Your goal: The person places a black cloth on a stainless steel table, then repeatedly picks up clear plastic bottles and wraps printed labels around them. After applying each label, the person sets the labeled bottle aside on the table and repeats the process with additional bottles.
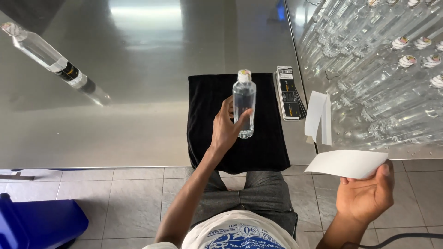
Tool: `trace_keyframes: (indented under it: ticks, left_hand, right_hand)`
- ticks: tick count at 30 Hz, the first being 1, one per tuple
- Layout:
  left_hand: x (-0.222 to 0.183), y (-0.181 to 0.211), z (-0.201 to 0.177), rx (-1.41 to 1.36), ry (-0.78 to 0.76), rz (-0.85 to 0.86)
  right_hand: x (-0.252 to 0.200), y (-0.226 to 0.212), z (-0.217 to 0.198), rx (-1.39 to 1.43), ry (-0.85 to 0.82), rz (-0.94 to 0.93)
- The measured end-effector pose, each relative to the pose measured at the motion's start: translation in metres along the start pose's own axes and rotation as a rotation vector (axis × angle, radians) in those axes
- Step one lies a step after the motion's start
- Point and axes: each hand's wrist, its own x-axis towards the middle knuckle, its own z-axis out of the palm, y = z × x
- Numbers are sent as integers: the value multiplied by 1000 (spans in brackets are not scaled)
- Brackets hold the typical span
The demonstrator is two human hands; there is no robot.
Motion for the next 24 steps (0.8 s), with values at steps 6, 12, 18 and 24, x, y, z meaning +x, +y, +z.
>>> trace_keyframes:
  ticks: [6, 12, 18, 24]
  left_hand:
    - [2, -10, -10, 134, -130, -347]
    - [-9, -21, 1, 420, -173, -145]
    - [-43, 36, -13, 300, -115, 121]
    - [-87, 57, 4, -343, -115, 236]
  right_hand:
    - [0, 28, 9, -35, -115, 114]
    - [20, 85, 9, -165, -207, 252]
    - [20, 70, 81, -171, -276, 228]
    - [2, 78, 123, -204, -405, 238]
